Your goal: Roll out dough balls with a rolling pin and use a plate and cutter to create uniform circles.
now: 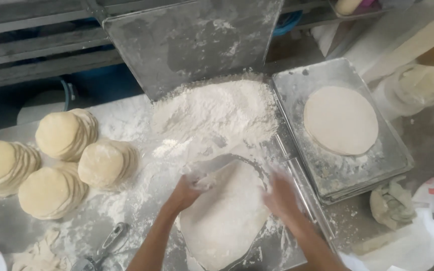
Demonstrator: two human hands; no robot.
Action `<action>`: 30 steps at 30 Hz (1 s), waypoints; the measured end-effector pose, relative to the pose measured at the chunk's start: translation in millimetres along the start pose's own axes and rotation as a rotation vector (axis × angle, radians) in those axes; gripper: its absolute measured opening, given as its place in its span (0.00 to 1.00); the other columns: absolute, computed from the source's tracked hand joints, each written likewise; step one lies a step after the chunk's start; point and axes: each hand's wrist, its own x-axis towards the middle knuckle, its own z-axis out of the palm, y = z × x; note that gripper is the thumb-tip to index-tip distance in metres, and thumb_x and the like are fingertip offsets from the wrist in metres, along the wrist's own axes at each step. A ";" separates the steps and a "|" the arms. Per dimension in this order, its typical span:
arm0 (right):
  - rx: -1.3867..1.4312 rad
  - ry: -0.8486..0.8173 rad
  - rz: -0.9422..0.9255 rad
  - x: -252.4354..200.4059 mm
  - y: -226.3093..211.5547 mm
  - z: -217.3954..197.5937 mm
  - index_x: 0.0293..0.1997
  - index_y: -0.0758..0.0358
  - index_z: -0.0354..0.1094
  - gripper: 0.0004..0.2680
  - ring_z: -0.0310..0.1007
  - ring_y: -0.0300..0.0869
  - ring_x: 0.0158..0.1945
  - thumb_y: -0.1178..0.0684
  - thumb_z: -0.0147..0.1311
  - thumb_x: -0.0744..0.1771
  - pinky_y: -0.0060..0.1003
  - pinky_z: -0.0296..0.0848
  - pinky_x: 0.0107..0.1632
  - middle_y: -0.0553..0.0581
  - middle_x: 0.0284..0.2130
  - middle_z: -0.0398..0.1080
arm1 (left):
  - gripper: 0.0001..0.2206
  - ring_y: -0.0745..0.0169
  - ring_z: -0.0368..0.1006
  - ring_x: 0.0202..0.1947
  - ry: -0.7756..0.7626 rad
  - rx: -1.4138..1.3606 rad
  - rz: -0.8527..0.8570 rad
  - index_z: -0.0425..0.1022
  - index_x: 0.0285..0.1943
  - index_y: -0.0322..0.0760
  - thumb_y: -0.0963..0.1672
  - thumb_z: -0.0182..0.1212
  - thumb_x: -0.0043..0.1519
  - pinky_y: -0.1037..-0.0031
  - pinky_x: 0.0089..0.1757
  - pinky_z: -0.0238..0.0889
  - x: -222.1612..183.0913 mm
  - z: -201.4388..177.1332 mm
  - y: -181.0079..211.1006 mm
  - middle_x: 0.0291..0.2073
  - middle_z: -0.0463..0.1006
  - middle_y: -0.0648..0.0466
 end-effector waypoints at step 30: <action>-0.193 -0.097 -0.448 -71.8 132.7 -35.8 0.56 0.65 0.69 0.15 0.73 0.51 0.58 0.53 0.48 0.64 0.42 0.68 0.60 0.64 0.60 0.70 | 0.25 0.37 0.50 0.76 0.212 0.649 0.881 0.57 0.77 0.31 0.49 0.48 0.74 0.45 0.68 0.39 -96.0 164.9 -27.5 0.76 0.56 0.35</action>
